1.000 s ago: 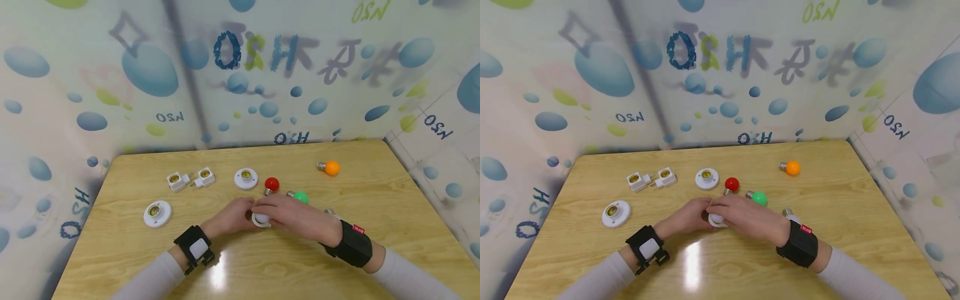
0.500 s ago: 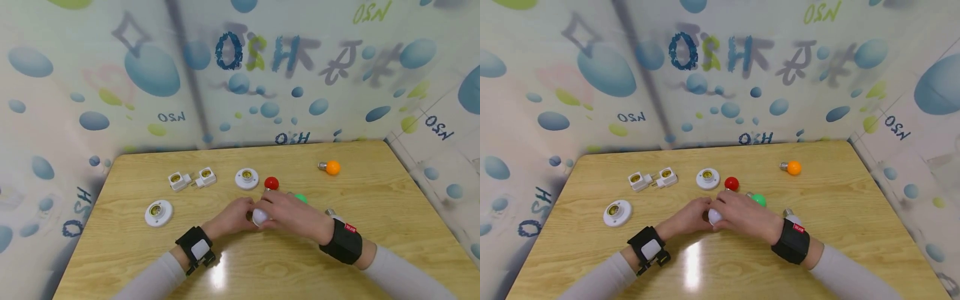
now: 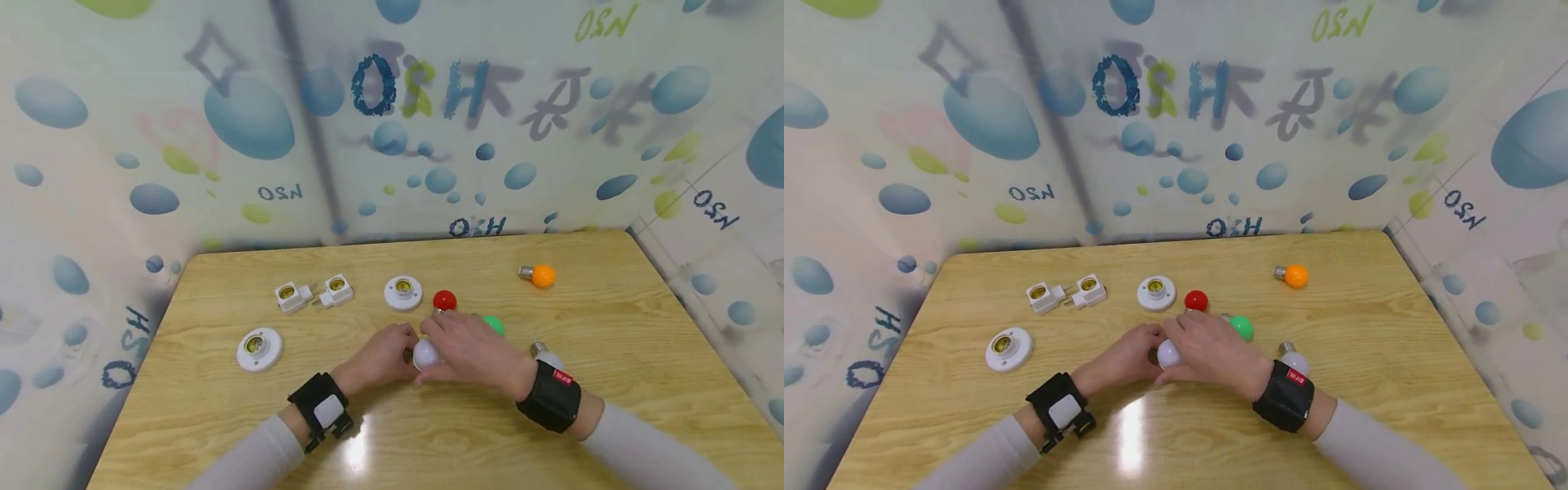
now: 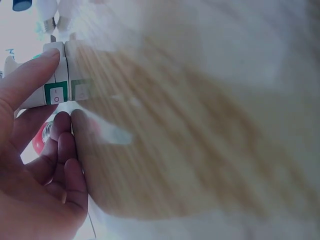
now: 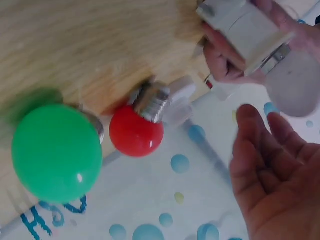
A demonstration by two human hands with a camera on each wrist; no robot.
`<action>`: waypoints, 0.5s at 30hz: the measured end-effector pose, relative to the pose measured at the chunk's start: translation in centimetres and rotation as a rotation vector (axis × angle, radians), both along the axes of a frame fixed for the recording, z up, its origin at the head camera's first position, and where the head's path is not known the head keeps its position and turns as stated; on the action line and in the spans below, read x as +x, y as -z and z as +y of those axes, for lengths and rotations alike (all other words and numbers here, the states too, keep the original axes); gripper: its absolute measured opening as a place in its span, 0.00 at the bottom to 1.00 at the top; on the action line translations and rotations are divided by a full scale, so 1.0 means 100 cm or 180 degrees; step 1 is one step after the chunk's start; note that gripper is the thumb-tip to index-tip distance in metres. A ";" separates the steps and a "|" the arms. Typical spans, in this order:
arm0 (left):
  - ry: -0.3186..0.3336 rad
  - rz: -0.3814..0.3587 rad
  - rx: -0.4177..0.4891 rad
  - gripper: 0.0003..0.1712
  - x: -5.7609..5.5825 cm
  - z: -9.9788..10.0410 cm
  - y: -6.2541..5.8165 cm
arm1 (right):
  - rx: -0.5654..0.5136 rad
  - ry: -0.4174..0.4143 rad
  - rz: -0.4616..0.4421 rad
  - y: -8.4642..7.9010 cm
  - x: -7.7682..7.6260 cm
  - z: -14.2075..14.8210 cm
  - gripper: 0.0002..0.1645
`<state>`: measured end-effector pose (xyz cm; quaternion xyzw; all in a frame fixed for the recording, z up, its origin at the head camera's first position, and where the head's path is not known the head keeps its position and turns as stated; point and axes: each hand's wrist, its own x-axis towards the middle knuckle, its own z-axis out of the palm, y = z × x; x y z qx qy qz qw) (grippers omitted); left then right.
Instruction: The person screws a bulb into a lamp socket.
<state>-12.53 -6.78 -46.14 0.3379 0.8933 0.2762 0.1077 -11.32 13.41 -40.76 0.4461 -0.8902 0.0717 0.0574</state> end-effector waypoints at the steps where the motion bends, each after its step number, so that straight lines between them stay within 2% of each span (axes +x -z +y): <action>1: 0.0015 0.0042 0.0002 0.16 0.001 0.000 0.000 | 0.0045 0.0008 -0.0097 -0.002 0.000 0.002 0.49; 4: 0.0052 0.0096 0.0058 0.19 0.002 0.001 0.001 | 0.0115 -0.0046 -0.0487 -0.011 0.002 0.009 0.52; 7: -0.0001 0.0012 0.0121 0.23 0.003 0.000 -0.001 | 0.0098 -0.0294 -0.0774 -0.017 0.003 0.015 0.44; 11: -0.0086 -0.0050 0.0047 0.24 0.004 -0.002 -0.002 | 0.0010 -0.0641 -0.0798 -0.018 0.003 0.018 0.34; 15: -0.0078 0.0052 0.0000 0.22 0.004 0.001 0.000 | -0.0072 -0.0667 -0.0825 -0.016 0.005 0.018 0.31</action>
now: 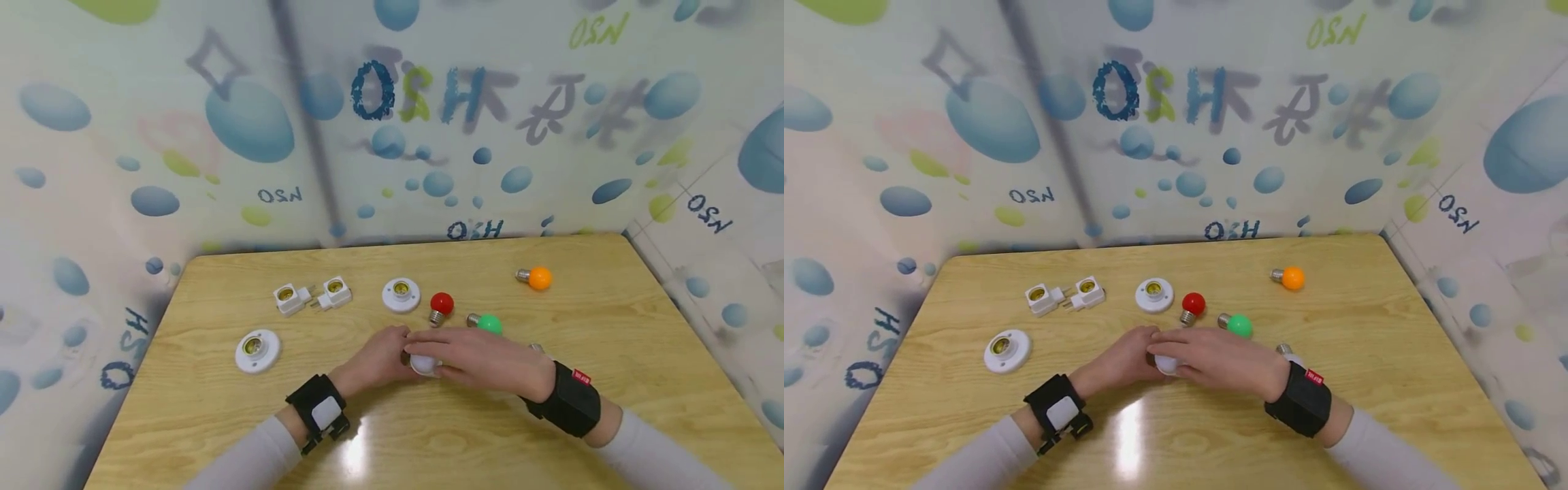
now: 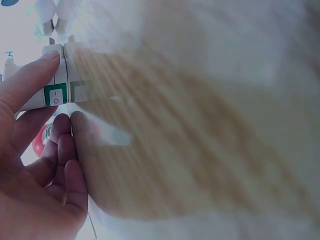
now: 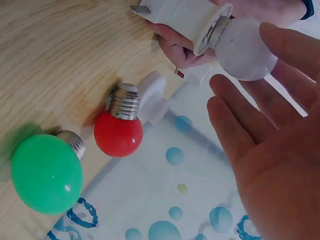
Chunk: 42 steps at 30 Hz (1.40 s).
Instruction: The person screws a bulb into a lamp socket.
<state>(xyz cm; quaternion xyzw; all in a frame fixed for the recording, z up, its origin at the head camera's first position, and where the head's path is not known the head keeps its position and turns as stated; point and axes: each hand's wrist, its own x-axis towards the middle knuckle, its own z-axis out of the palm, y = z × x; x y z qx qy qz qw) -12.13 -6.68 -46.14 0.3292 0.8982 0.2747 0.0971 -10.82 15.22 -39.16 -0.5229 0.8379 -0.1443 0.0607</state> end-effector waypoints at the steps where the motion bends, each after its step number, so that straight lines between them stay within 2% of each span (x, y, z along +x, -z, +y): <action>1: 0.0000 -0.0001 0.0002 0.22 0.001 0.001 0.001 | 0.0008 0.0008 -0.0033 0.001 0.001 0.000 0.31; 6: -0.0023 -0.0088 -0.0019 0.23 0.003 0.003 0.004 | 0.0013 0.0013 -0.0138 0.007 0.002 0.000 0.30; 9: -0.0030 -0.0106 -0.0039 0.22 0.002 0.003 0.003 | -0.0095 0.0039 -0.0051 0.009 0.002 0.000 0.28; 13: 0.0069 -0.0065 -0.0004 0.20 -0.001 0.003 0.002 | -0.0281 0.0121 0.0180 0.012 0.000 0.000 0.25; 17: 0.0136 -0.0063 0.0017 0.18 -0.003 0.006 0.003 | -0.0320 0.0204 0.0416 0.015 -0.002 -0.001 0.25; 22: 0.0114 -0.0032 0.0044 0.15 -0.004 0.008 0.006 | -0.0281 0.0361 0.0663 0.020 -0.004 -0.002 0.27; 29: 0.0056 0.0043 0.0002 0.15 -0.002 0.009 0.006 | -0.0330 0.0424 0.0945 0.025 -0.007 -0.004 0.34; 32: 0.0080 0.0059 -0.0001 0.15 -0.002 0.008 0.006 | -0.0265 0.0476 0.0816 0.022 -0.006 -0.003 0.42; 35: 0.0136 0.0084 0.0063 0.16 -0.002 0.007 0.005 | -0.0187 0.0477 0.0412 0.013 -0.006 0.002 0.48; 39: 0.0148 -0.0027 0.0266 0.24 -0.001 0.003 0.001 | -0.0185 0.0230 -0.0039 0.001 -0.007 0.008 0.42; 42: 0.0116 -0.0233 0.0417 0.32 -0.002 0.001 -0.001 | -0.0212 -0.0008 -0.0026 -0.004 -0.008 0.008 0.37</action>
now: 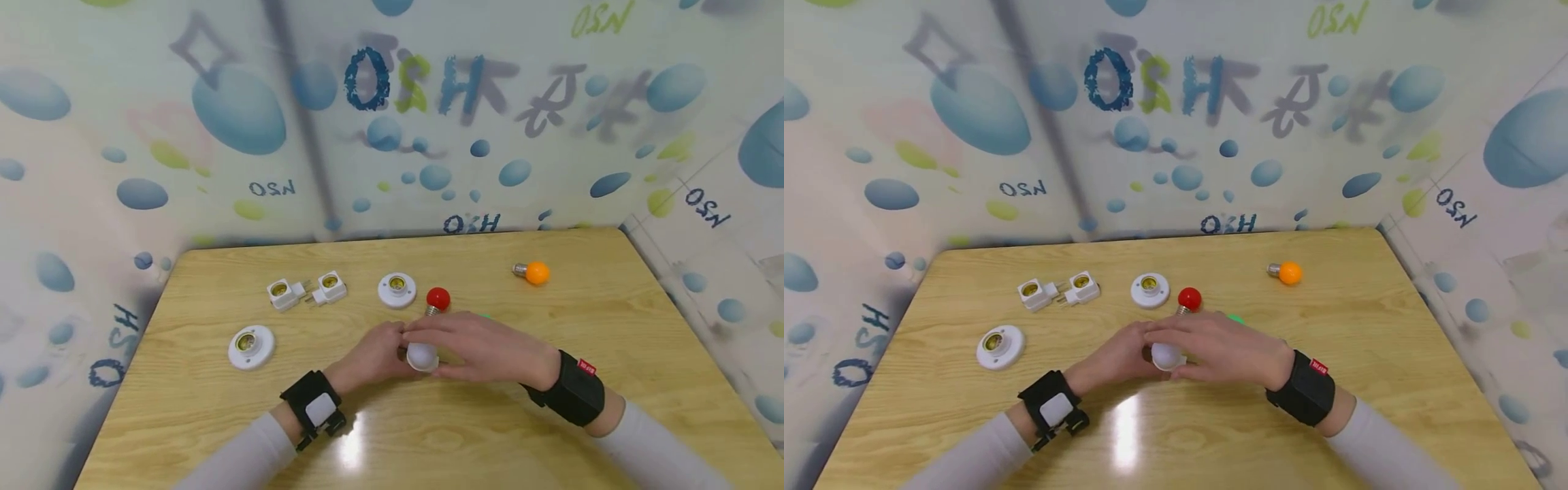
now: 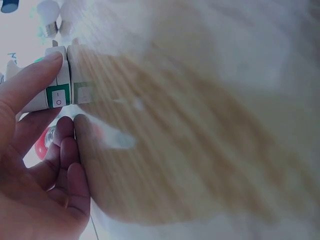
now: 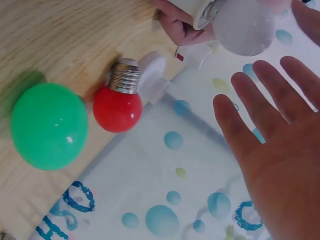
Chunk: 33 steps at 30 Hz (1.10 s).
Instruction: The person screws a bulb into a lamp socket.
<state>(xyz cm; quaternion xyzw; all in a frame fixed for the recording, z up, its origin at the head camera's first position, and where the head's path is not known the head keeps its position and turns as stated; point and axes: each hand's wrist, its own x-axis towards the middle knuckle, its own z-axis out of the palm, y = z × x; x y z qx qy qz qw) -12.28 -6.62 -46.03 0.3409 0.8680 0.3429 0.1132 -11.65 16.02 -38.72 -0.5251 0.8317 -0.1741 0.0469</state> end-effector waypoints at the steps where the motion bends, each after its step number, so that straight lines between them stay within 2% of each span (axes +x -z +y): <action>1: -0.0021 -0.0037 0.0002 0.33 0.000 -0.001 0.000 | -0.0014 -0.0049 0.0023 -0.001 0.000 -0.001 0.36; 4: -0.0053 0.0033 -0.0102 0.29 0.000 0.000 0.000 | 0.0035 -0.0070 0.0020 -0.002 0.001 -0.002 0.35; 7: -0.0085 0.0255 -0.0276 0.24 0.001 0.001 0.001 | 0.0105 -0.0047 -0.0075 -0.001 0.002 -0.003 0.34; 12: -0.0091 0.0459 -0.0344 0.20 0.001 0.000 0.003 | 0.0168 -0.0102 -0.0093 0.002 0.002 -0.006 0.33; 15: -0.0111 0.0425 -0.0356 0.19 0.001 0.000 0.003 | 0.0185 -0.0118 -0.0098 0.004 0.002 -0.007 0.32; 20: -0.0215 0.0217 -0.0411 0.19 0.001 0.002 0.001 | 0.0168 -0.0100 -0.0125 0.008 0.002 -0.007 0.30; 23: -0.0217 0.0224 -0.0449 0.19 0.002 0.002 0.000 | 0.0078 -0.0091 -0.0073 0.010 0.002 -0.008 0.28; 28: -0.0209 0.0250 -0.0489 0.20 0.002 0.001 -0.001 | -0.0161 -0.0080 0.0192 0.015 0.003 -0.010 0.24; 33: -0.0189 0.0229 -0.0515 0.17 0.001 0.001 0.000 | -0.0216 0.0058 0.0455 0.019 0.003 -0.014 0.25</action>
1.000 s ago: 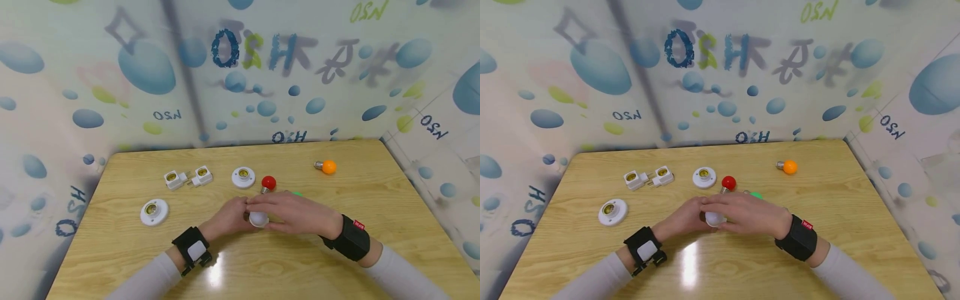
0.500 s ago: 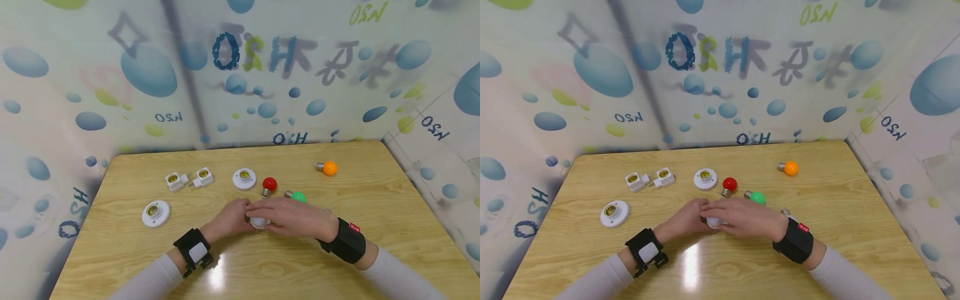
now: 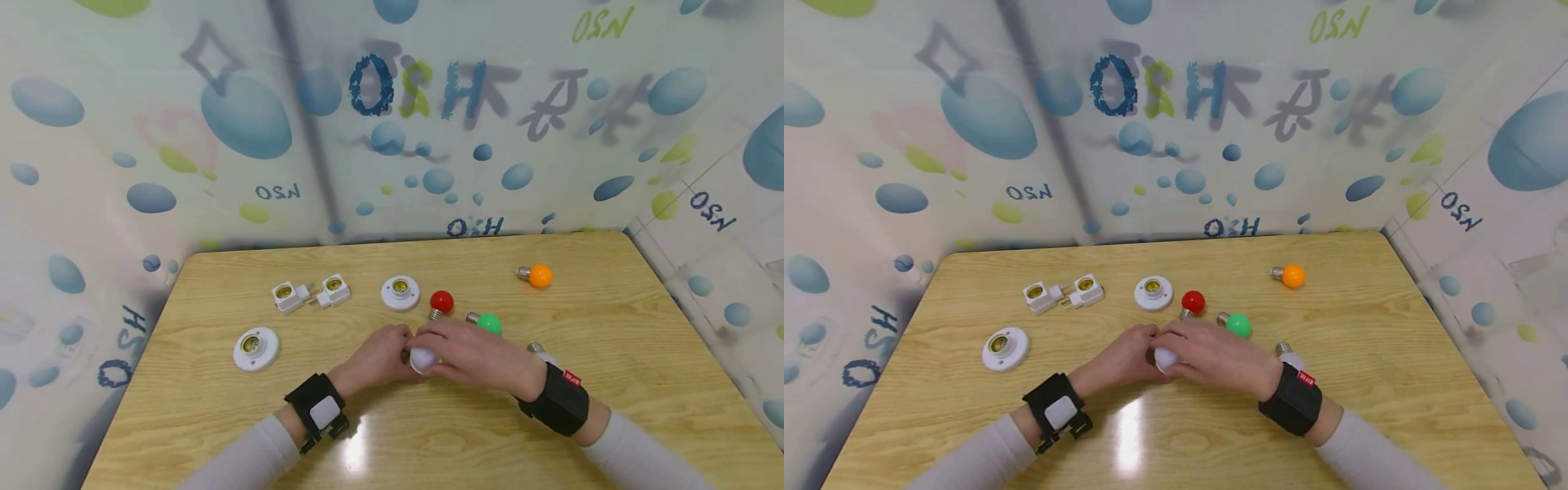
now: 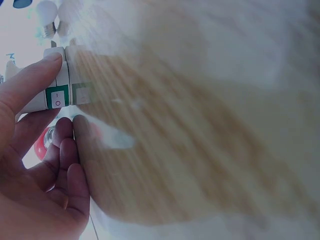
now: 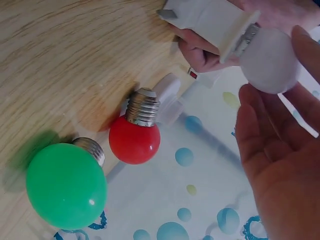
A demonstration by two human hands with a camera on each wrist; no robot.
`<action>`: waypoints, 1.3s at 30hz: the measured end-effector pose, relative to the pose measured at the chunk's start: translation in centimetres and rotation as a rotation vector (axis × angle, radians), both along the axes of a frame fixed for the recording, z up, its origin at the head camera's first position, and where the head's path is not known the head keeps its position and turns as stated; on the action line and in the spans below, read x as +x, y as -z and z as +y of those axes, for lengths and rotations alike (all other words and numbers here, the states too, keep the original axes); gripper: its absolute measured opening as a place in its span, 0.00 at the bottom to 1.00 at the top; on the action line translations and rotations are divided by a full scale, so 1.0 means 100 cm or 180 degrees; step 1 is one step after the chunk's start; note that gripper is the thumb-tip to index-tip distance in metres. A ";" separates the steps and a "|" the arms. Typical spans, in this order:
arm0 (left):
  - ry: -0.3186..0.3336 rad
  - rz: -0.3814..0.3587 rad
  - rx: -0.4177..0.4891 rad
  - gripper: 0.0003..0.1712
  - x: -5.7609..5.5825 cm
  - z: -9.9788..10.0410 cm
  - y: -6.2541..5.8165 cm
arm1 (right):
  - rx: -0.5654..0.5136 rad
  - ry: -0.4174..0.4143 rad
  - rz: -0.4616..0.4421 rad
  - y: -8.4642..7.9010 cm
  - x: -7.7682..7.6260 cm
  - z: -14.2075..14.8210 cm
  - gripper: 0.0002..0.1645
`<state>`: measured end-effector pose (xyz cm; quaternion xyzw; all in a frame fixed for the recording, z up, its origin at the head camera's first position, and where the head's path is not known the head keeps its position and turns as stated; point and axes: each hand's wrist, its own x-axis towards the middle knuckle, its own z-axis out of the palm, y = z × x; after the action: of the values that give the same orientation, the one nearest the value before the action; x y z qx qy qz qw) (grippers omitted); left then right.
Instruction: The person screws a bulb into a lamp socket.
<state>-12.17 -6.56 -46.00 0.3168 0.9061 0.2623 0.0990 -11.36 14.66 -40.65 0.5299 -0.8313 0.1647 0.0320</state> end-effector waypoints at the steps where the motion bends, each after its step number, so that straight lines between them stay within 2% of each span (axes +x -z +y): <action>1: 0.0010 -0.0010 0.0006 0.16 0.000 0.000 0.000 | 0.0001 0.0048 0.0008 0.001 0.000 0.000 0.25; 6: 0.0047 0.0003 0.0009 0.15 -0.001 -0.001 -0.001 | 0.0002 0.0277 0.0143 0.004 0.000 -0.004 0.27; 11: 0.0101 0.0132 0.0031 0.14 0.000 -0.001 0.000 | 0.0063 0.0395 0.0331 0.006 -0.001 -0.006 0.33; 14: 0.0133 0.0153 0.0051 0.15 -0.001 0.000 0.001 | 0.0123 0.0405 0.0174 0.004 -0.001 -0.003 0.39; 18: 0.0171 0.0154 0.0093 0.17 -0.001 0.000 0.001 | 0.0140 0.0291 -0.0184 -0.004 -0.003 0.004 0.45; 21: 0.0188 0.0161 0.0130 0.18 0.000 0.000 0.000 | 0.0124 0.0149 -0.0329 -0.010 -0.005 0.010 0.42; 27: 0.0129 0.0025 0.0176 0.27 0.000 0.000 -0.001 | 0.0229 -0.0058 -0.0500 -0.015 -0.005 0.012 0.36; 32: 0.0030 0.0045 0.0076 0.22 0.000 0.001 -0.001 | 0.0358 -0.0071 -0.0635 -0.011 -0.003 0.011 0.30; 39: 0.0023 0.0131 0.0086 0.19 0.001 0.001 0.000 | 0.0121 -0.0112 -0.0513 -0.004 -0.003 0.008 0.24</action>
<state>-12.07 -6.49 -46.03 0.3267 0.9031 0.2677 0.0770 -11.65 15.44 -40.25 0.5300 -0.8247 0.1915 -0.0480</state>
